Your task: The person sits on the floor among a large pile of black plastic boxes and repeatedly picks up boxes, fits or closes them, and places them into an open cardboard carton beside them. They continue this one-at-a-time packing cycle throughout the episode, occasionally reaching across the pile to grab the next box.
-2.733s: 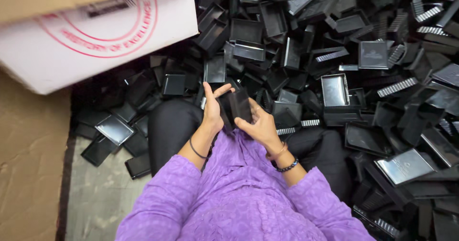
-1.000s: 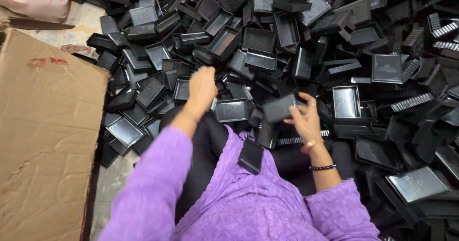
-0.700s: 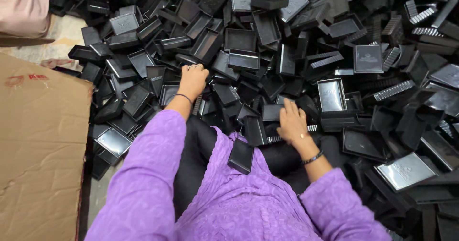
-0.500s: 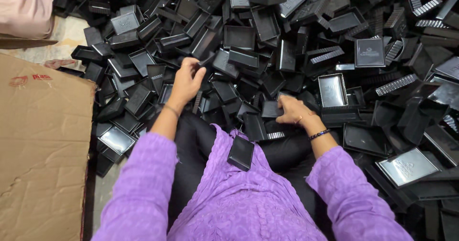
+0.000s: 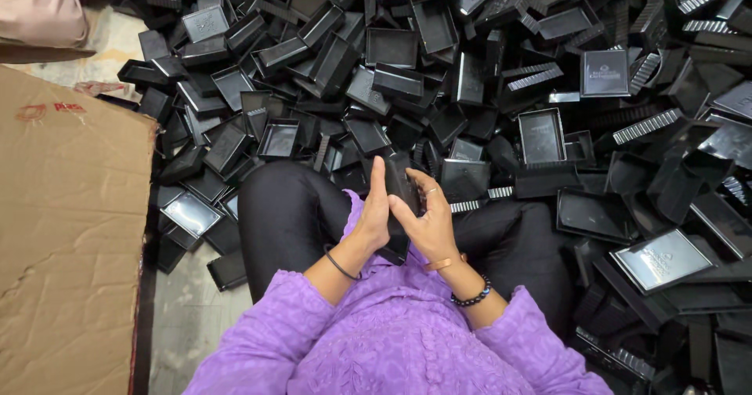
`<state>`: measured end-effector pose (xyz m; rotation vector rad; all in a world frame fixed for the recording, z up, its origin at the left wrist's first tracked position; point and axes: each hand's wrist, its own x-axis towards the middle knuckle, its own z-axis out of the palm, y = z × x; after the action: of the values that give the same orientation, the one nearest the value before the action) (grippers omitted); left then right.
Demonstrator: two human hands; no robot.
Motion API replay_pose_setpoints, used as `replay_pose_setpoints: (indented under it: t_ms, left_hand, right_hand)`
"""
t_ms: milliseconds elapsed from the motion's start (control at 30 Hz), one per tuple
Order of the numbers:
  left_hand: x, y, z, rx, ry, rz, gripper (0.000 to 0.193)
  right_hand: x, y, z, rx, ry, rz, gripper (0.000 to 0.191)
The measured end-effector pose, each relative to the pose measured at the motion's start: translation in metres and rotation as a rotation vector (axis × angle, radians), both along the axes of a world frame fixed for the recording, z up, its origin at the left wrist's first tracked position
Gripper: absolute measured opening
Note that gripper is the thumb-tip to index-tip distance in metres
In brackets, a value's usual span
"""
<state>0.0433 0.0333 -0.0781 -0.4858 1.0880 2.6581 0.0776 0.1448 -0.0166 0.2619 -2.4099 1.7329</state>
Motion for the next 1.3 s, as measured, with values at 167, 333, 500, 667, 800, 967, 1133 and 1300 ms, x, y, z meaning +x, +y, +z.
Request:
replay_pose_setpoints:
  t_ms: [167, 333, 500, 667, 800, 967, 1133, 1300]
  left_hand:
    - [-0.002, -0.017, 0.007, -0.154, 0.055, 0.11, 0.052]
    - [0.0, -0.023, 0.017, -0.008, 0.079, 0.049, 0.056]
    - [0.003, -0.02, 0.019, -0.113, 0.132, 0.095, 0.061]
    - [-0.001, -0.024, 0.022, -0.265, -0.059, 0.117, 0.072]
    - [0.004, -0.027, 0.034, -0.243, 0.101, 0.116, 0.063]
    - [0.004, -0.034, 0.047, -1.026, 0.347, 0.027, 0.057]
    - [-0.003, -0.03, 0.035, -1.216, 0.408, -0.051, 0.055]
    - [0.013, -0.002, 0.003, -1.858, 0.313, -0.723, 0.077]
  right_hand:
    - [-0.002, 0.007, 0.006, -0.484, -0.151, 0.04, 0.052]
    - [-0.009, 0.008, -0.003, -0.373, -0.265, 0.087, 0.051]
    - [0.005, 0.0, -0.004, -0.238, -0.289, 0.106, 0.059]
    - [0.029, 0.003, 0.012, 0.232, 0.167, 0.306, 0.078]
    - [0.029, 0.016, 0.02, 0.28, 0.013, 0.204, 0.068]
    - [0.027, 0.021, 0.011, 0.02, -0.289, 0.085, 0.037]
    - [0.011, 0.053, 0.008, -0.262, -0.17, -0.006, 0.029]
    - [-0.003, 0.123, 0.022, -0.384, -0.193, -0.259, 0.027]
